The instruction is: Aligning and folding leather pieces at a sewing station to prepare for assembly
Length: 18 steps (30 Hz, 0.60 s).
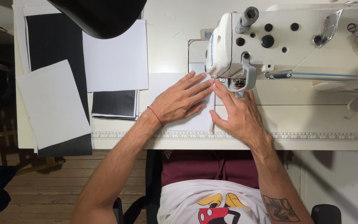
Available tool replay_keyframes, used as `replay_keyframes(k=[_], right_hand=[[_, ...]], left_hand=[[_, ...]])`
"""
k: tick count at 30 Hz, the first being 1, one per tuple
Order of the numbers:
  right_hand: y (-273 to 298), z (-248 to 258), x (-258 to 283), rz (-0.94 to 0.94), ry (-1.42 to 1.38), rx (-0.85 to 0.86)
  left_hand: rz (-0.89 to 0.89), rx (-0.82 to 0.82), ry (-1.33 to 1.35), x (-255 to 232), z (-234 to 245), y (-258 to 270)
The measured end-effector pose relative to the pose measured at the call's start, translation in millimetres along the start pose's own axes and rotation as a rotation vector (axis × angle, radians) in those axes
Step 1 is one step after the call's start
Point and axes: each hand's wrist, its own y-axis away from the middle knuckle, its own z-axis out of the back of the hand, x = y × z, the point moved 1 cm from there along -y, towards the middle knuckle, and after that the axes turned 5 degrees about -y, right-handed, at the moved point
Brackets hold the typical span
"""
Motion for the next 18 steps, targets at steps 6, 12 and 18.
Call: replay_keyframes(k=[6, 12, 18], right_hand=[[-5.0, 8.1, 8.9, 0.012, 0.015, -0.025], [-8.7, 13.7, 15.2, 0.027, -0.003, -0.042], [-10.2, 15.6, 17.6, 0.023, -0.024, -0.03]], left_hand=[[-0.009, -0.011, -0.002, 0.4, 1.1, 1.3], [-0.013, -0.029, -0.007, 2.1, -1.9, 3.9], [-0.017, -0.02, -0.003, 3.5, -2.6, 4.6]])
